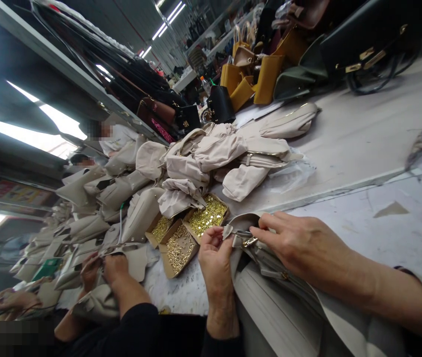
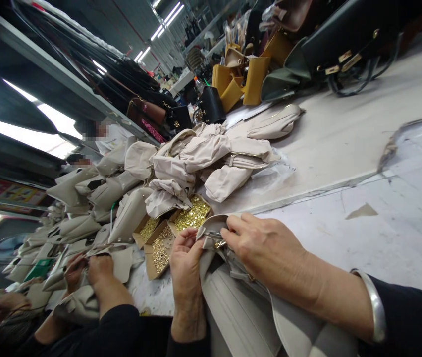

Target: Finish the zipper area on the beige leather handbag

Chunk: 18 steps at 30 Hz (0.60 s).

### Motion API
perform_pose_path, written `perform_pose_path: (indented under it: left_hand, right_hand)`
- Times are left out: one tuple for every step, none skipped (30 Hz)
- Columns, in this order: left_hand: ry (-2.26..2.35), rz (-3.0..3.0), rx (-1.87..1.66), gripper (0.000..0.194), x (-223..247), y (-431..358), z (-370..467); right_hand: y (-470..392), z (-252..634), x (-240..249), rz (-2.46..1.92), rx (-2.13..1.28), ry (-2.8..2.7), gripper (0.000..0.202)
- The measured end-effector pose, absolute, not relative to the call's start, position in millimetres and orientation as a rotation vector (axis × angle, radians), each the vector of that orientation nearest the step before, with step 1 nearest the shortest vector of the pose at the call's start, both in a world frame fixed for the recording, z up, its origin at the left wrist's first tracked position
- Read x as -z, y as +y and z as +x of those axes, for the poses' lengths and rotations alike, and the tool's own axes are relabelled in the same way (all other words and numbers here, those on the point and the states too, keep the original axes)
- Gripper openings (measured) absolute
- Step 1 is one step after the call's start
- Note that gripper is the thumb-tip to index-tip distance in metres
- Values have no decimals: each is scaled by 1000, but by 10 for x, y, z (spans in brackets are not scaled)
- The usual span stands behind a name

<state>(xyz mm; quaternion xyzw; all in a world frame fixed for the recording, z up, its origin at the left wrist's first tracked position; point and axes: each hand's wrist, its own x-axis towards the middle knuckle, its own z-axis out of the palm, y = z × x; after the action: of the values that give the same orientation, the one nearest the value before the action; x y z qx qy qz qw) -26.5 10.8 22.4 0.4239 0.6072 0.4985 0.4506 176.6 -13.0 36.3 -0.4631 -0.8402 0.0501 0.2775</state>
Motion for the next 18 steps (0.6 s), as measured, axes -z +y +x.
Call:
perform_pose_path:
  left_hand:
    - [1508, 1049, -1236, 34, -225, 109, -257]
    - [1514, 1048, -1239, 34, -227, 108, -249]
    - [1518, 1045, -1241, 34, -229, 105, -244]
    - [1520, 1040, -1244, 35, -231, 102, -241]
    - [1520, 1035, -1251, 35, -233, 97, -240]
    - [1521, 1031, -1258, 35, -235, 91, -240]
    - [1523, 1028, -1265, 35, -237, 85, -241]
    - [1525, 1026, -1270, 35, -238, 80, -244]
    - [1529, 1024, -1272, 35, -238, 75, -247]
    - [1530, 1024, -1271, 35, -237, 71, -250]
    - [1530, 1025, -1266, 35, -234, 69, -253]
    - [1529, 1029, -1261, 35, -231, 67, -256]
    - [1528, 1033, -1260, 34, -227, 67, -258]
    - [1529, 1038, -1263, 34, -224, 67, -259]
    - [1531, 1040, -1268, 34, -221, 68, -260]
    - [1533, 1040, -1274, 34, -220, 69, -261]
    - [1534, 1039, -1277, 35, -220, 69, -260]
    - [1534, 1038, -1276, 35, -221, 69, -260]
  right_hand:
    - [-130, 1745, -360, -1241, -91, -2278, 20]
    - [-133, 1725, -354, -1244, -51, -2297, 19]
    - [-138, 1708, -346, -1247, -18, -2311, 19]
    - [-144, 1695, -340, -1248, 8, -2319, 19]
    - [-150, 1687, -338, -1243, 28, -2320, 20]
    - [-156, 1685, -339, -1231, 43, -2318, 20]
    - [-160, 1685, -344, -1213, 55, -2314, 20]
    - [-163, 1687, -351, -1193, 65, -2311, 19]
    - [-165, 1689, -358, -1180, 71, -2312, 19]
    - [-166, 1688, -363, -1176, 76, -2316, 18]
    - [-166, 1684, -364, -1178, 82, -2324, 18]
    - [-165, 1678, -362, -1186, 88, -2330, 17]
    - [-164, 1671, -357, -1195, 91, -2335, 17]
    - [-164, 1665, -352, -1202, 92, -2341, 17]
    - [-164, 1662, -347, -1206, 94, -2344, 16]
    - [-163, 1664, -343, -1205, 95, -2344, 16]
    - [-163, 1670, -343, -1202, 94, -2342, 16]
    - [-164, 1679, -345, -1197, 94, -2338, 16]
